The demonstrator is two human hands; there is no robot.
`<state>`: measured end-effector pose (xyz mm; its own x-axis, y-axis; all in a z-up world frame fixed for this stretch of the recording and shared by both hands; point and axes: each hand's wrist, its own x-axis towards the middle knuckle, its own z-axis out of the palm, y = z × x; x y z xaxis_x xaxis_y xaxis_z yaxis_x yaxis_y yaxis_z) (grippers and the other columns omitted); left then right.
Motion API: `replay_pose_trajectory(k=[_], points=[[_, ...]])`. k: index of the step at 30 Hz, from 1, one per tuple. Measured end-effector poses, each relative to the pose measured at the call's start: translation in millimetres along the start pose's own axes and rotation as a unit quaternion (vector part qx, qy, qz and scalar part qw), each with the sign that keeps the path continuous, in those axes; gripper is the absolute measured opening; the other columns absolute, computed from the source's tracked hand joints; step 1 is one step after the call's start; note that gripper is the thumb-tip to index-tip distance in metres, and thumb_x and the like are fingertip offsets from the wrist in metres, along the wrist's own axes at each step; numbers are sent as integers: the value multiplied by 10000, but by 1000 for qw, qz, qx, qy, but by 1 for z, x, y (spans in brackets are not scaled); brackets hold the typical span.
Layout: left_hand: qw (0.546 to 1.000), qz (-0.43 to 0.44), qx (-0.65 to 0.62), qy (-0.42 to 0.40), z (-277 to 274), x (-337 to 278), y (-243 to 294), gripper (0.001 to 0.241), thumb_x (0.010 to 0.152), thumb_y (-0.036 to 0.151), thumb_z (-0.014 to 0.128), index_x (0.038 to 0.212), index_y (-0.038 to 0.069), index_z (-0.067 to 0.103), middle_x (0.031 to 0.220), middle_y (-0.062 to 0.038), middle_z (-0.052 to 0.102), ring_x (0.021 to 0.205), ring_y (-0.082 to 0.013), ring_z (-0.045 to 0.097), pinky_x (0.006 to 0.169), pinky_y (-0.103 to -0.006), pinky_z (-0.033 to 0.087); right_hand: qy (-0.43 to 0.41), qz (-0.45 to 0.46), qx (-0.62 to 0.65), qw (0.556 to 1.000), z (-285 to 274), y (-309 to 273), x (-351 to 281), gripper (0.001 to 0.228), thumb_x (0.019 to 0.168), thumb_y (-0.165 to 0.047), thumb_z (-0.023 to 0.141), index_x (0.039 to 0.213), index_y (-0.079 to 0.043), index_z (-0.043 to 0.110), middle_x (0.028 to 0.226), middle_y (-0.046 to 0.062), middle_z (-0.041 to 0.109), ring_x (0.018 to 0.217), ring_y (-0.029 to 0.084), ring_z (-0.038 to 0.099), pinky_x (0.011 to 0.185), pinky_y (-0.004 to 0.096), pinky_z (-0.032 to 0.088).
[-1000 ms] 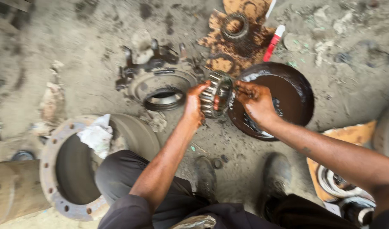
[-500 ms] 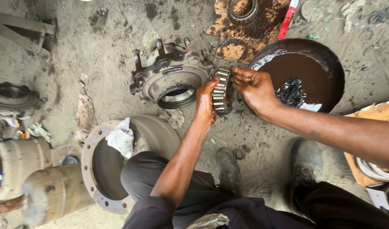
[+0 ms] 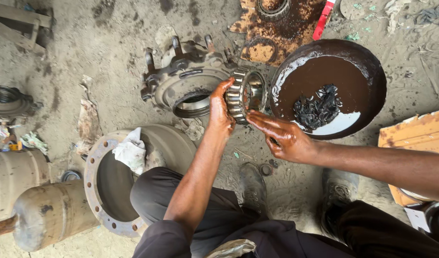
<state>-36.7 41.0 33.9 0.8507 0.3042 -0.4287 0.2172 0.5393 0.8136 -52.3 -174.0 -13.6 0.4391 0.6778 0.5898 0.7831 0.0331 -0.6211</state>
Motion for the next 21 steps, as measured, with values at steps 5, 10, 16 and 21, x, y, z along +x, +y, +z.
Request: replay_pose_trajectory(k=[5,10,16,21], points=[[1000,-9,-12,3,1,0,6,276,895,319,676,1074,109,672,781,-75,700,608,-185,663,538,-337,549,-78,-34,-111,990,3,31,-18,778,689,129,613,1444,-14,491,1491,178,521,1319,313,579,773,334,639],[1000,-10,-6,19,1,-5,5,317,873,322,684,1099,100,686,783,-70,697,602,-182,660,528,-340,553,-36,185,68,980,-10,47,-7,597,847,142,534,1412,-49,566,1485,152,604,601,170,694,425,233,548],[1000,-7,-7,4,3,-3,1,348,876,313,686,1139,86,670,797,-69,698,612,-176,666,512,-343,545,94,8,-155,983,-19,49,22,626,822,116,600,1435,18,520,1387,220,591,1066,392,732,812,391,660],[1000,22,-13,-9,1,-2,-5,352,891,310,682,1118,41,682,781,-83,683,577,-175,649,476,-331,543,10,131,-92,987,-3,37,23,664,791,135,557,1448,49,507,1474,316,539,1031,412,719,752,372,638]])
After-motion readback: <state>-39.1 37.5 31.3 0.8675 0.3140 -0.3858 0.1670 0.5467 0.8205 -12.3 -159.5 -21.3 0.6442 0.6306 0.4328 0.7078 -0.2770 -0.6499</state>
